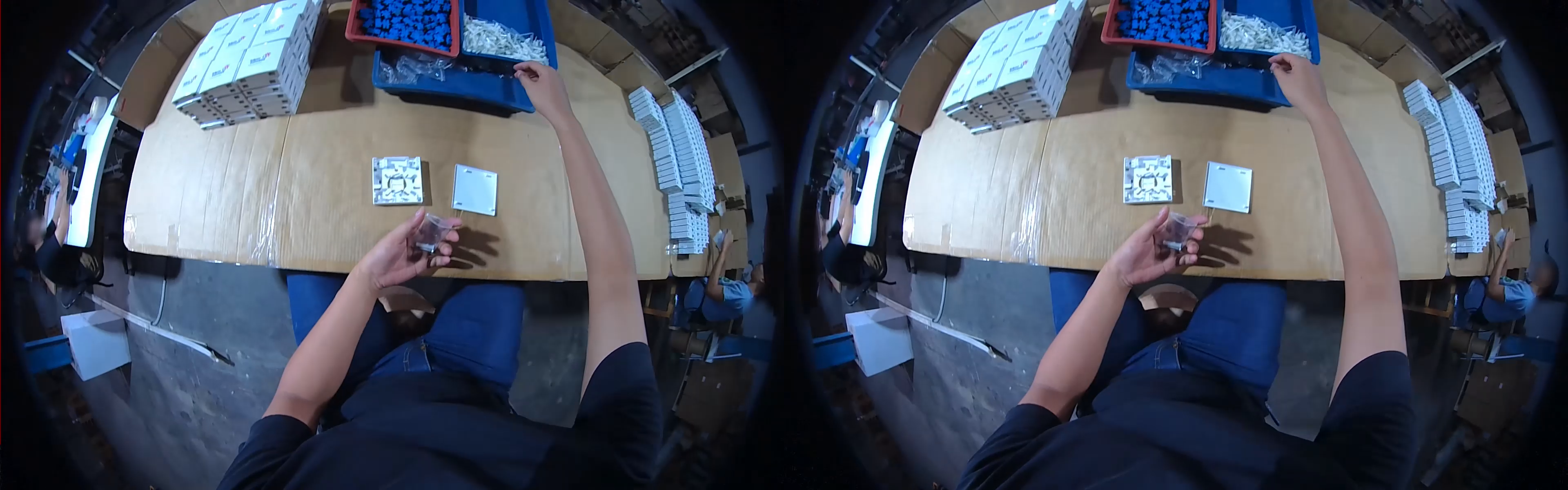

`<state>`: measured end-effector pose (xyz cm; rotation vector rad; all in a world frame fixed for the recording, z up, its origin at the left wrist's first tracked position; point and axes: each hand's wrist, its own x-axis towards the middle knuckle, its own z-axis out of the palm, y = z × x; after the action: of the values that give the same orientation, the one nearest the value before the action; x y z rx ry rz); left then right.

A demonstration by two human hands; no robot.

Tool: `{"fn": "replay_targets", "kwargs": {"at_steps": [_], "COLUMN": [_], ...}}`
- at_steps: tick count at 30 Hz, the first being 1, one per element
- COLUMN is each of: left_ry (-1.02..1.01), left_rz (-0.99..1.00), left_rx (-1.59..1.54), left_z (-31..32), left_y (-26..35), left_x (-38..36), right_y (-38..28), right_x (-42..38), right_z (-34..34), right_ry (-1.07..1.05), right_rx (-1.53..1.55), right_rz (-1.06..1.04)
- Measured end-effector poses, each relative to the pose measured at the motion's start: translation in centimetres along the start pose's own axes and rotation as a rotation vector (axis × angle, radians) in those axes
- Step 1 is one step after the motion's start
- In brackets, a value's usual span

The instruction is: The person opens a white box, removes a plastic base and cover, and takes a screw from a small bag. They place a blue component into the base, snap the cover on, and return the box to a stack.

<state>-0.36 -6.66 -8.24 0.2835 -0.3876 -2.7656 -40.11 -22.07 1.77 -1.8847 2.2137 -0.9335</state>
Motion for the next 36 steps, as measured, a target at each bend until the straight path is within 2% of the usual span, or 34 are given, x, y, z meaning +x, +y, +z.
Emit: {"fn": "replay_targets", "kwargs": {"at_steps": [4,14,26,29,36], "left_ry": [-0.006,0.034,0.007,0.01,0.027], "left_rz": [0.006,-0.038,-0.069,-0.066,-0.075], "left_rx": [-0.024,-0.022,-0.056,-0.055,-0.055], "left_z": [0.1,0.7,0.7,0.7,0.9], "left_y": [0.0,0.5,0.7,0.8,0.8], "left_x": [0.1,0.2,0.5,0.4,0.4], "right_y": [1.9,3.3,3.7,3.7,3.9], "right_x": [4.8,9.9,11.7,12.3,13.5], "right_z": [-0.5,1.3,3.8,4.0,4.1], "right_ry": [0.13,0.066,0.103,0.084,0.034], "right_rx": [-0.329,-0.537,-0.478,-0.513,-0.566], "right_rz": [0.067,-0.036,-0.286,-0.258,-0.347]}}
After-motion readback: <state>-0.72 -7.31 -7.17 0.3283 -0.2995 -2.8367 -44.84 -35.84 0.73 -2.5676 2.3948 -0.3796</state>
